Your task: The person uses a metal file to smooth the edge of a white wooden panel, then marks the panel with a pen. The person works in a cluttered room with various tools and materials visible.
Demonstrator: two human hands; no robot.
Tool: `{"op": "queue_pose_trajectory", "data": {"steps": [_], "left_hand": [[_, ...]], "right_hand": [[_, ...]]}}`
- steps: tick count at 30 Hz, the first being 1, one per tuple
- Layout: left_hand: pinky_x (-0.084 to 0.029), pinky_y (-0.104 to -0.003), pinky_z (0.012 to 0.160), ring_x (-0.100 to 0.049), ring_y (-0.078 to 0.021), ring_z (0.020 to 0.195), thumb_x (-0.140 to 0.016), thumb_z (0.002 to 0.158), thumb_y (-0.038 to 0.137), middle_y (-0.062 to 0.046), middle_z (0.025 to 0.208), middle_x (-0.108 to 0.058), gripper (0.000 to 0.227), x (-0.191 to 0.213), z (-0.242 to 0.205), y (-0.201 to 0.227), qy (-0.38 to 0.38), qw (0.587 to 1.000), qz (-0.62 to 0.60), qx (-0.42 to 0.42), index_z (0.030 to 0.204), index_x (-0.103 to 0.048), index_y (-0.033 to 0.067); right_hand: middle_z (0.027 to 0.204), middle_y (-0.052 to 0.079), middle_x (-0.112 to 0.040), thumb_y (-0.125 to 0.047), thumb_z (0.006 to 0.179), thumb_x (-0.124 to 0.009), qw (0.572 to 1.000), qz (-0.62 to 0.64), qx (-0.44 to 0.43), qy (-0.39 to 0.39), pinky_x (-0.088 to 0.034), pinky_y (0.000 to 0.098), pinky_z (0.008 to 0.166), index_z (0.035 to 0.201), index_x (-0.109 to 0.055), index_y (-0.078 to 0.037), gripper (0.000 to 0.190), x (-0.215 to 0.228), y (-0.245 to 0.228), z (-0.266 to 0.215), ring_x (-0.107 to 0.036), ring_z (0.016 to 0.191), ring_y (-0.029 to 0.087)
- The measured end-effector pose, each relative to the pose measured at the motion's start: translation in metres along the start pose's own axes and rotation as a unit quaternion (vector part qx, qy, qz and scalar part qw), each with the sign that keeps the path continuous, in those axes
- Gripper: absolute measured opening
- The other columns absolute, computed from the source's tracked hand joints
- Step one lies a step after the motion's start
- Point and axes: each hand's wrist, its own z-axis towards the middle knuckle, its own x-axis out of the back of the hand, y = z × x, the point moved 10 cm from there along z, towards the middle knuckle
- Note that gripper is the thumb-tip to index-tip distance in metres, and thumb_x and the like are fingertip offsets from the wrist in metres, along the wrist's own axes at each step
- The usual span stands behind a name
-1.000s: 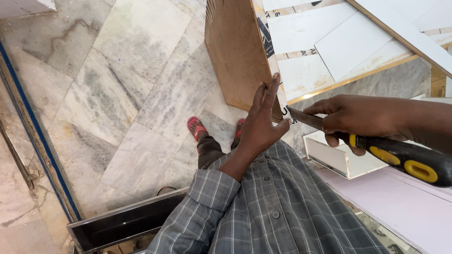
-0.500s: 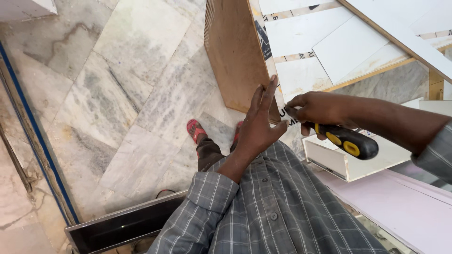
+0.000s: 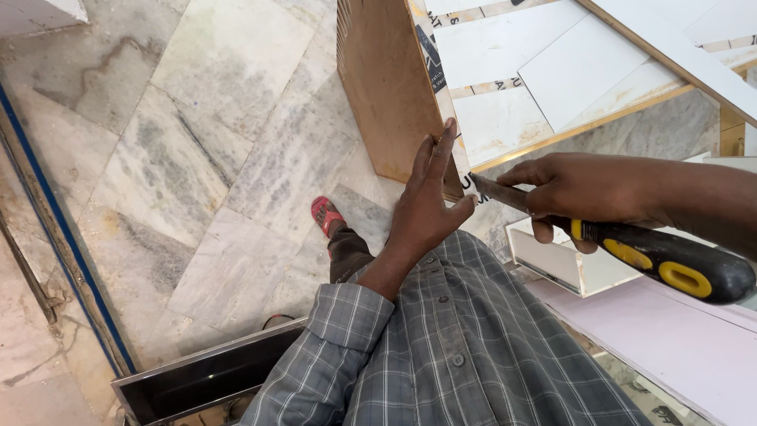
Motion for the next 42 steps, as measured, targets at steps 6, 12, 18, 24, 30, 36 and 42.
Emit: {"op": "queue_pose_trajectory", "data": {"steps": [6, 12, 18, 24, 30, 36, 42], "left_hand": [[-0.048, -0.052, 0.111, -0.024, -0.0450, 0.158, -0.079, 0.080, 0.020, -0.023, 0.173, -0.022, 0.110, 0.003, -0.003, 0.008, 0.025, 0.998, -0.007, -0.063, 0.165, -0.012, 0.0341], [-0.049, -0.052, 0.108, -0.021, -0.0433, 0.159, -0.080, 0.081, 0.021, -0.023, 0.170, -0.019, 0.108, 0.002, -0.003, 0.004, 0.013, 0.999, -0.016, -0.042, 0.164, -0.012, 0.0328], [-0.051, -0.049, 0.106, -0.035, -0.0423, 0.153, -0.081, 0.080, 0.028, -0.026, 0.169, -0.019, 0.111, 0.001, -0.001, -0.001, -0.002, 1.000, -0.007, -0.009, 0.164, -0.009, 0.0368], [-0.051, -0.047, 0.107, -0.038, -0.0403, 0.151, -0.083, 0.079, 0.028, -0.026, 0.170, -0.018, 0.114, 0.000, 0.000, 0.001, -0.007, 1.000, 0.004, -0.009, 0.164, -0.008, 0.0371], [-0.057, -0.041, 0.098, -0.050, -0.0308, 0.141, -0.078, 0.084, 0.026, -0.018, 0.173, -0.002, 0.077, -0.005, -0.003, 0.005, -0.047, 0.993, 0.092, 0.052, 0.152, -0.043, 0.0372], [-0.059, -0.043, 0.090, -0.053, -0.0392, 0.133, -0.072, 0.084, 0.009, -0.018, 0.172, -0.006, 0.026, -0.009, -0.007, 0.044, -0.021, 0.979, 0.200, 0.020, 0.105, -0.078, 0.0225], [-0.058, -0.045, 0.085, -0.062, -0.0357, 0.120, -0.074, 0.078, 0.009, -0.015, 0.168, -0.017, 0.019, -0.010, 0.001, 0.049, -0.040, 0.957, 0.268, 0.101, 0.095, -0.076, 0.0193]], "right_hand": [[0.076, 0.013, -0.066, -0.022, 0.106, -0.052, 1.000, -0.005, -0.002, -0.011, -0.046, 0.0369, 0.049, 0.158, -0.043, -0.025, 0.053, -0.001, -0.006, 0.002, -0.054, 0.050, 0.022], [0.073, 0.010, -0.061, -0.034, 0.106, -0.052, 0.999, 0.036, 0.033, -0.014, -0.046, 0.0332, 0.050, 0.151, -0.049, -0.019, 0.048, -0.009, -0.017, 0.043, -0.053, 0.054, 0.018], [0.080, 0.015, -0.069, -0.024, 0.104, -0.053, 0.996, 0.017, 0.089, 0.005, -0.051, 0.0349, 0.053, 0.148, -0.047, -0.014, 0.045, 0.012, -0.031, 0.081, -0.058, 0.058, 0.020], [0.087, 0.006, -0.071, -0.016, 0.100, -0.048, 0.965, -0.040, 0.176, 0.190, -0.058, 0.0329, 0.059, 0.143, -0.059, -0.026, 0.045, 0.050, 0.004, 0.069, -0.068, 0.059, 0.015], [0.073, 0.009, -0.070, -0.019, 0.096, -0.059, 0.933, 0.118, 0.241, 0.240, -0.054, 0.0349, 0.055, 0.120, -0.077, -0.011, 0.030, 0.028, 0.042, 0.076, -0.062, 0.054, 0.016], [0.070, 0.008, -0.066, -0.033, 0.092, -0.073, 0.913, 0.232, 0.277, 0.190, -0.049, 0.0302, 0.052, 0.104, -0.076, -0.001, 0.033, 0.001, 0.045, 0.103, -0.058, 0.054, 0.013], [0.069, 0.006, -0.066, -0.026, 0.089, -0.076, 0.890, 0.291, 0.319, 0.149, -0.047, 0.0270, 0.049, 0.098, -0.071, 0.000, 0.028, -0.005, 0.039, 0.115, -0.058, 0.053, 0.010]]}}
